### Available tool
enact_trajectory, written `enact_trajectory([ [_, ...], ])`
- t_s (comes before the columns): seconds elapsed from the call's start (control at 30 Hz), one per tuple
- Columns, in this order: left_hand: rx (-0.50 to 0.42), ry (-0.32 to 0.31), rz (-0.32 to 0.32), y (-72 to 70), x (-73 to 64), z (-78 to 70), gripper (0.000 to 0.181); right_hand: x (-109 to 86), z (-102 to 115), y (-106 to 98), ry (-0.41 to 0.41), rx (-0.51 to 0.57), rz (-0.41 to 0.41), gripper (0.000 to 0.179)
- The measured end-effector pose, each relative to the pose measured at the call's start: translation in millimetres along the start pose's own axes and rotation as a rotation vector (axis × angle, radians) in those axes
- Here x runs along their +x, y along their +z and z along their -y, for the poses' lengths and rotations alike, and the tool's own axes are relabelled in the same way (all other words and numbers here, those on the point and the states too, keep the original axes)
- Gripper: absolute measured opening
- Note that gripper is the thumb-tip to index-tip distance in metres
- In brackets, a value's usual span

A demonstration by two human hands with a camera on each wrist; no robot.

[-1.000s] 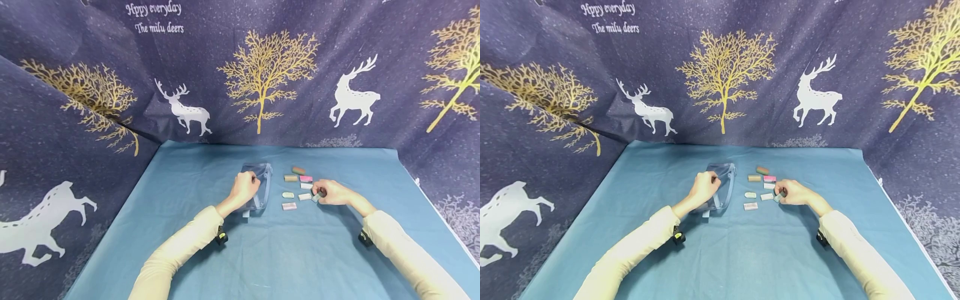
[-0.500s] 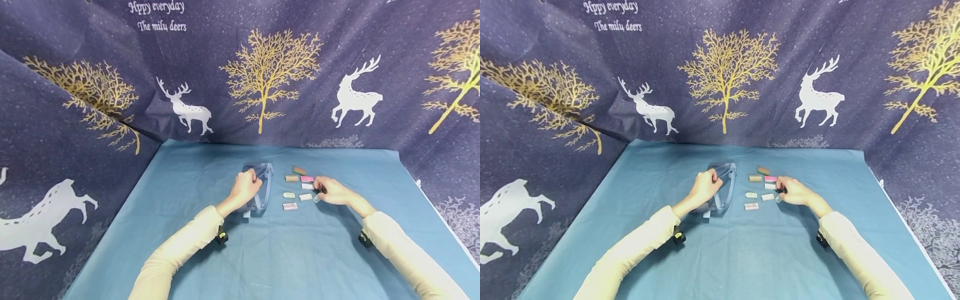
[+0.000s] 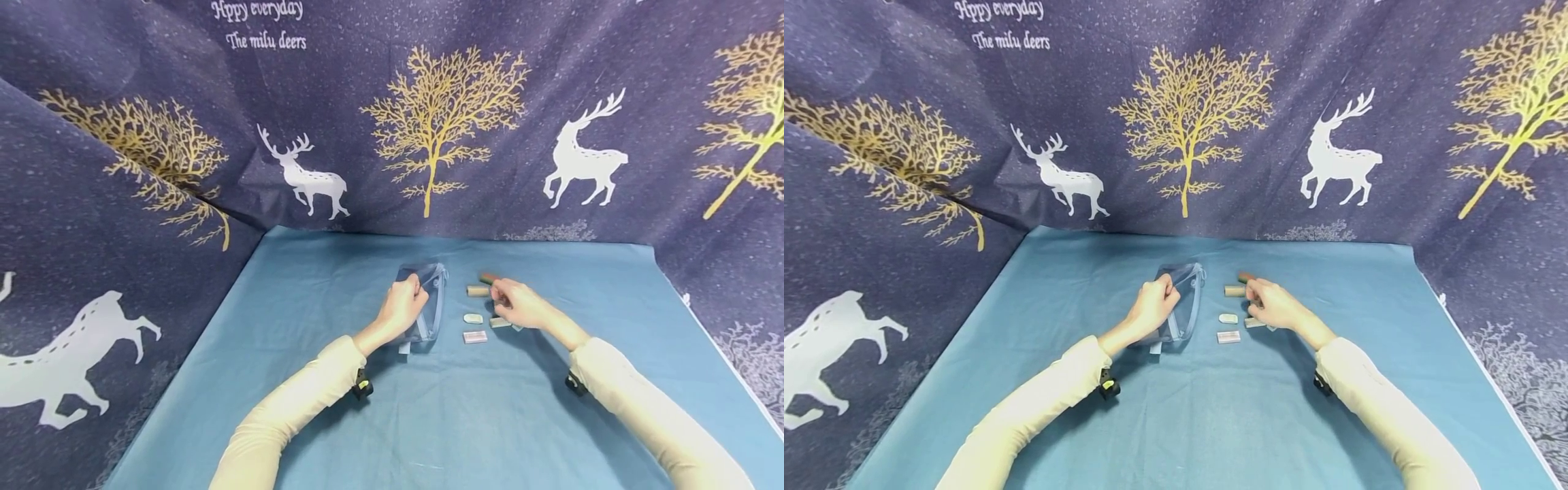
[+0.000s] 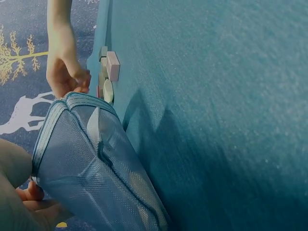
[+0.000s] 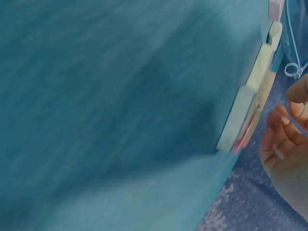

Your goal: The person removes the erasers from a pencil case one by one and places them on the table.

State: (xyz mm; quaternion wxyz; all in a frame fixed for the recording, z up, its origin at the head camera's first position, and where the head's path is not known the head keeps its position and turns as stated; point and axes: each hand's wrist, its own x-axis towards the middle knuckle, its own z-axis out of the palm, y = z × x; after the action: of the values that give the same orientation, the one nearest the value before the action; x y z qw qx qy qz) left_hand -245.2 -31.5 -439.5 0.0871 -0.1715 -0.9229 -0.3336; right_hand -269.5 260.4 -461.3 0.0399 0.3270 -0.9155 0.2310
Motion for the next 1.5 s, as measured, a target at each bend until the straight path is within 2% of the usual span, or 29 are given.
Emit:
enact_trajectory([
  [0.23,0.016,0.035,0.004,3.5,0.4,0.2,0.018,15.5,7,11,-0.036,0.001,0.005,0.009],
  [0.37,-0.012,0.035,0.018,4.0,-1.4,-1.2,0.018,22.3,14,19,-0.063,0.005,0.016,0.004],
  [0.47,-0.034,0.045,0.007,4.1,-0.3,-1.8,0.02,27.7,20,22,-0.092,0.007,0.005,0.011],
  [0.7,-0.052,-0.002,-0.019,-0.2,8.9,-3.7,0.027,41.5,36,26,-0.192,0.031,-0.02,0.018],
  [0.83,-0.025,-0.041,-0.011,-2.4,14.2,-3.4,0.029,47.6,45,31,-0.204,0.071,0.028,0.019],
  [1.03,-0.066,-0.096,0.057,-4.8,18.7,-1.9,0.022,54.5,56,36,-0.227,0.149,0.093,0.017],
  [1.23,-0.102,-0.114,0.036,-2.0,18.7,-0.8,0.017,60.8,64,42,-0.286,0.151,0.126,0.013],
  [1.37,-0.123,-0.085,0.011,5.2,14.2,-1.4,0.022,64.6,69,46,-0.295,0.155,0.192,0.004],
  [1.5,-0.07,-0.022,-0.039,11.1,11.2,-3.3,0.028,68.4,74,49,-0.254,0.149,0.258,0.011],
])
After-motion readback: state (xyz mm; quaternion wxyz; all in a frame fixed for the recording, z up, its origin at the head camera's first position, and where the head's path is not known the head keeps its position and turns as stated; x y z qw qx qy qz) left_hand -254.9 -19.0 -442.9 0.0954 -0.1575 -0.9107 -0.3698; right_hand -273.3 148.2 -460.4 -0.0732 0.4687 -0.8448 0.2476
